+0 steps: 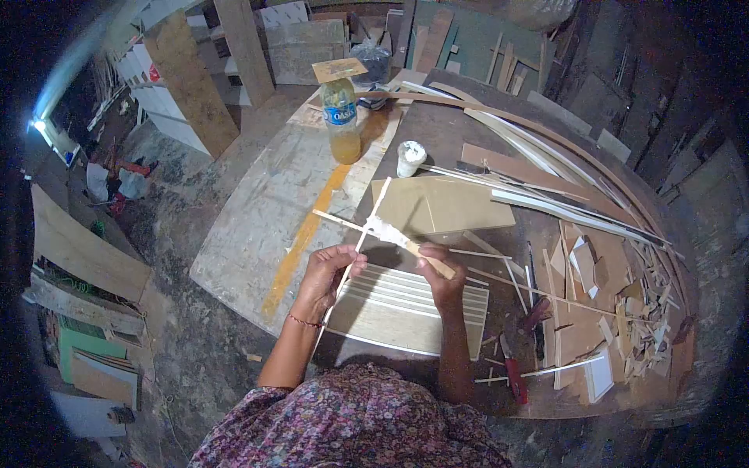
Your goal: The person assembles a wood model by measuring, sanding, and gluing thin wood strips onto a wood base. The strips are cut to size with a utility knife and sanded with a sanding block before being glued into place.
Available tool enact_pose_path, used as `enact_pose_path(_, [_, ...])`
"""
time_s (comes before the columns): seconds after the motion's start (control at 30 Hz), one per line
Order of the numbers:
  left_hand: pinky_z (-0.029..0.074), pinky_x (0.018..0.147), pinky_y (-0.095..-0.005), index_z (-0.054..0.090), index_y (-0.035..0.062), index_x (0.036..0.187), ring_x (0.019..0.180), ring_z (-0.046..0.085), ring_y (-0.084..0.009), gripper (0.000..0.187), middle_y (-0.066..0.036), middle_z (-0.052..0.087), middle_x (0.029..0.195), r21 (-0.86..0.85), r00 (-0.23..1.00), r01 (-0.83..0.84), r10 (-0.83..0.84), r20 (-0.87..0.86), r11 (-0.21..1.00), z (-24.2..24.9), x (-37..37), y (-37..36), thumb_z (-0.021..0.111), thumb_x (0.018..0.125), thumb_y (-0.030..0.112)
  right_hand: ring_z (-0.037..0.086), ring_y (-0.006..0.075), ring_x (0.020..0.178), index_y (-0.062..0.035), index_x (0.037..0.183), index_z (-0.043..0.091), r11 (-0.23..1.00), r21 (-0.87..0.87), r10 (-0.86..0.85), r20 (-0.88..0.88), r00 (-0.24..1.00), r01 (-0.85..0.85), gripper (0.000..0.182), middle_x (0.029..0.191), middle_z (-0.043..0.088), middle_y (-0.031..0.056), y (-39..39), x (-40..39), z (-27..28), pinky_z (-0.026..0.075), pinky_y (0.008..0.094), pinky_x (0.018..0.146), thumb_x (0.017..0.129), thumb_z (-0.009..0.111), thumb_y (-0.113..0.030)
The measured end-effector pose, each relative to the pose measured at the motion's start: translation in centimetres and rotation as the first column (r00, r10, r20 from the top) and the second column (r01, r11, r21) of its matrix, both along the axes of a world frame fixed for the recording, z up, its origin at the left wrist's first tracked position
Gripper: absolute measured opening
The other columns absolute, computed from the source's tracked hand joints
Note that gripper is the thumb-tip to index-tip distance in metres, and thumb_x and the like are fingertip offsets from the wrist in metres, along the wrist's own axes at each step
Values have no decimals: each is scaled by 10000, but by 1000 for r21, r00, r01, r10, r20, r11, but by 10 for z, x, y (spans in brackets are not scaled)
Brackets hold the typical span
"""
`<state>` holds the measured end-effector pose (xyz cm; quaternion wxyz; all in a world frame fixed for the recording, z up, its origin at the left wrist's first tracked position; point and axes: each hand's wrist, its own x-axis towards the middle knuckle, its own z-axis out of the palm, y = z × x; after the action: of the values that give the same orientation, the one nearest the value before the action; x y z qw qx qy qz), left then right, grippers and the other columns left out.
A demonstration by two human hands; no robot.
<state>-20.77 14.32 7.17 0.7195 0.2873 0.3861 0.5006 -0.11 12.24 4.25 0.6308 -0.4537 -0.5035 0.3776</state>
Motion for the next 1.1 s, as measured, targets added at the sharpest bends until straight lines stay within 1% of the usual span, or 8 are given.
enact_pose_path(0.1, [509, 595, -233, 559, -72, 851, 641, 603, -173, 108, -150, 607, 751, 16, 999, 5, -5, -32, 1000, -3, 2, 0, 505, 770, -23, 546, 148, 855, -16, 882, 593, 990, -72, -125, -43, 991, 122, 180, 936, 577, 73, -1, 6, 12, 469, 246, 683, 709, 574, 29])
enact_pose_path(0.23, [510, 572, -229, 558, -70, 863, 627, 604, -171, 119, -144, 607, 747, -10, 998, 40, -41, -51, 999, 0, 6, -3, 503, 767, -27, 546, 136, 746, 23, 882, 580, 966, 173, -183, -61, 981, 191, 152, 861, 578, 80, 20, 12, 8, 451, 259, 694, 785, 578, -95])
enact_pose_path(0.43, [511, 531, -193, 545, -79, 902, 601, 603, -143, 160, -131, 606, 726, -103, 984, 152, -140, 113, 983, 4, 4, -3, 508, 757, -23, 520, 138, 706, 52, 949, 540, 978, 171, -27, -462, 886, 119, 331, 805, 566, 105, 44, 11, 2, 427, 256, 659, 833, 538, -259])
enact_pose_path(0.63, [513, 524, -190, 548, -85, 908, 591, 602, -134, 171, -128, 605, 705, -126, 948, 250, -216, 233, 960, -1, 3, -1, 522, 751, -20, 497, 130, 650, 50, 956, 535, 991, 83, -66, -409, 910, 109, 332, 805, 564, 101, 51, 15, -8, 424, 252, 642, 853, 497, -264])
enact_pose_path(0.77, [507, 523, -193, 558, -80, 896, 581, 597, -134, 160, -131, 606, 705, -131, 958, 220, -189, 217, 967, -2, 5, -1, 531, 752, -14, 528, 129, 680, 38, 926, 561, 989, 130, -43, -200, 979, 70, 294, 770, 574, 75, 37, 17, -22, 426, 259, 664, 843, 514, -240])
enact_pose_path(0.83, [505, 530, -204, 562, -78, 879, 581, 596, -139, 143, -134, 607, 711, -122, 982, 142, -124, 140, 982, 1, 8, -2, 525, 755, -17, 554, 131, 704, 33, 909, 574, 978, 198, -59, -70, 996, 72, 271, 750, 581, 66, 29, 11, -28, 430, 269, 684, 831, 536, -224])
enact_pose_path(0.93, [506, 548, -221, 565, -75, 860, 596, 597, -150, 126, -136, 607, 728, 7, 997, 50, -50, -64, 999, -3, 11, -2, 513, 768, -7, 583, 149, 749, 30, 897, 582, 995, 104, 16, -229, 973, 8, 231, 749, 596, 70, 21, 13, -13, 437, 285, 726, 810, 567, -183])
enact_pose_path(1.1, [500, 556, -232, 565, -75, 830, 605, 591, -152, 106, -140, 605, 736, 118, 977, 17, 9, -214, 993, 0, 14, -6, 493, 781, -15, 575, 148, 709, 3, 853, 600, 982, 89, -161, -96, 982, 169, 230, 783, 611, 86, 27, 13, 21, 445, 272, 699, 795, 590, -219])
